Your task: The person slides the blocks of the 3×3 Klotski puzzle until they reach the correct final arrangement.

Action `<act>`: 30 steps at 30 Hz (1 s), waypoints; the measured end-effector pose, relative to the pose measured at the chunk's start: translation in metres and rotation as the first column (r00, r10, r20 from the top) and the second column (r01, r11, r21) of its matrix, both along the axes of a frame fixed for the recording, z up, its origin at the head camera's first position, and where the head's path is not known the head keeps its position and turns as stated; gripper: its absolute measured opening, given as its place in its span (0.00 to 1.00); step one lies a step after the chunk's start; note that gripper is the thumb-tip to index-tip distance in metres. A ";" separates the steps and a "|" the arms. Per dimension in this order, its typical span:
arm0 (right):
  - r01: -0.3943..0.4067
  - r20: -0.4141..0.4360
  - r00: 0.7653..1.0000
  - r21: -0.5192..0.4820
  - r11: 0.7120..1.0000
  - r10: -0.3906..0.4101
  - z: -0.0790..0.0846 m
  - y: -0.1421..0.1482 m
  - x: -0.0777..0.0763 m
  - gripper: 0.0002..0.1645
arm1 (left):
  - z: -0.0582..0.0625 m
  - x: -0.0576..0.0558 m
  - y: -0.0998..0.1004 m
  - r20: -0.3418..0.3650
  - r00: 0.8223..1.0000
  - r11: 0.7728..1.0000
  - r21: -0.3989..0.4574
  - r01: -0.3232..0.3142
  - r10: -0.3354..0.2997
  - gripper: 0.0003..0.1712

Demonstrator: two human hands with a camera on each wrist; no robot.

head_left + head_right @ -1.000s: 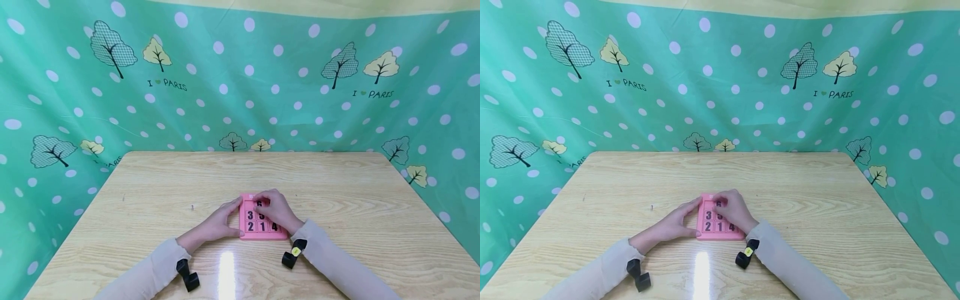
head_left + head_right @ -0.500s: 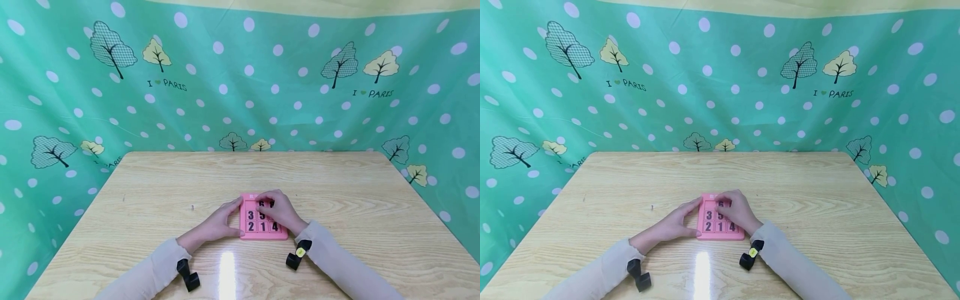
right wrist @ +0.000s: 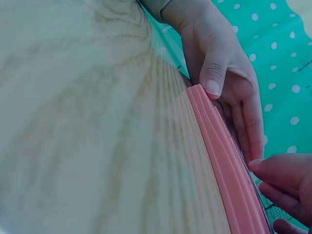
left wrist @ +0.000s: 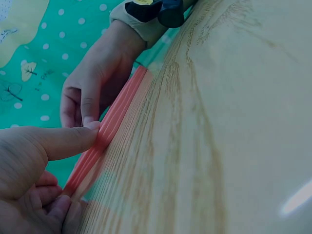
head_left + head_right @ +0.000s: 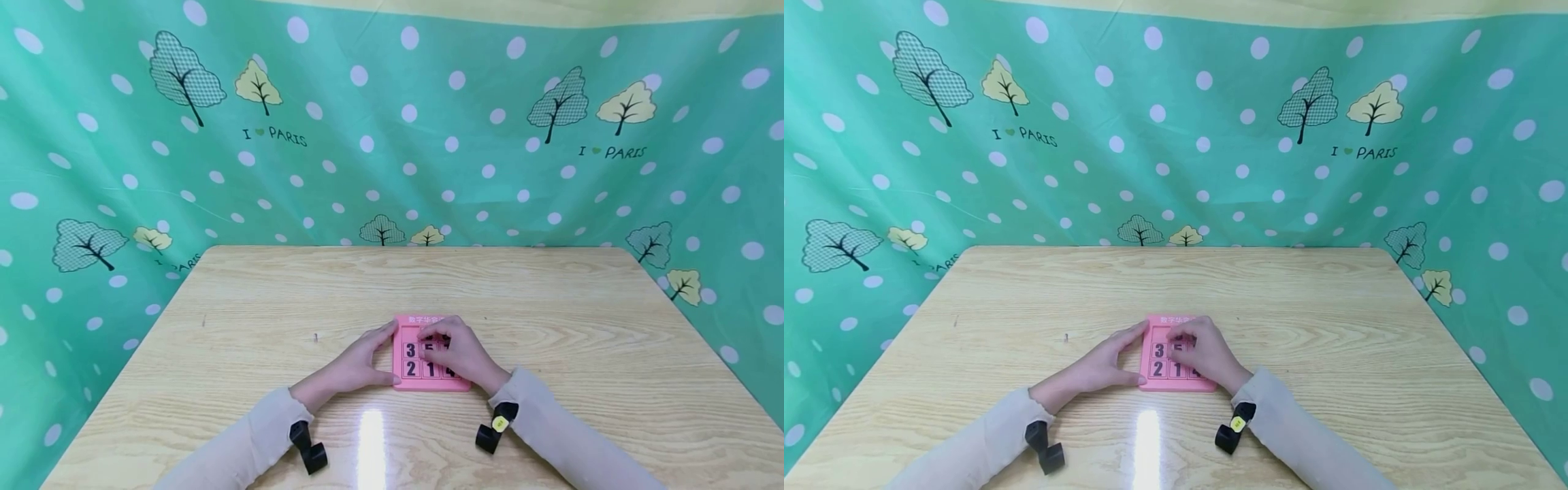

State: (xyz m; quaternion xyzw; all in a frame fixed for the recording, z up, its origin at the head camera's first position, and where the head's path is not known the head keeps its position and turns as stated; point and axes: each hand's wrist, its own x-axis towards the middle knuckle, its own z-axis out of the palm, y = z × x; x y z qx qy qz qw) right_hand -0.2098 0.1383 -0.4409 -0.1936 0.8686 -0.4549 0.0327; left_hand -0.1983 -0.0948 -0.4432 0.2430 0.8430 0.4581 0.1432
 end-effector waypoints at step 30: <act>0.035 -0.018 0.999 0.041 0.999 -0.034 0.003 -0.009 -0.003 0.15 | -0.001 -0.001 0.001 0.019 1.000 1.000 -0.014 -0.010 0.010 0.56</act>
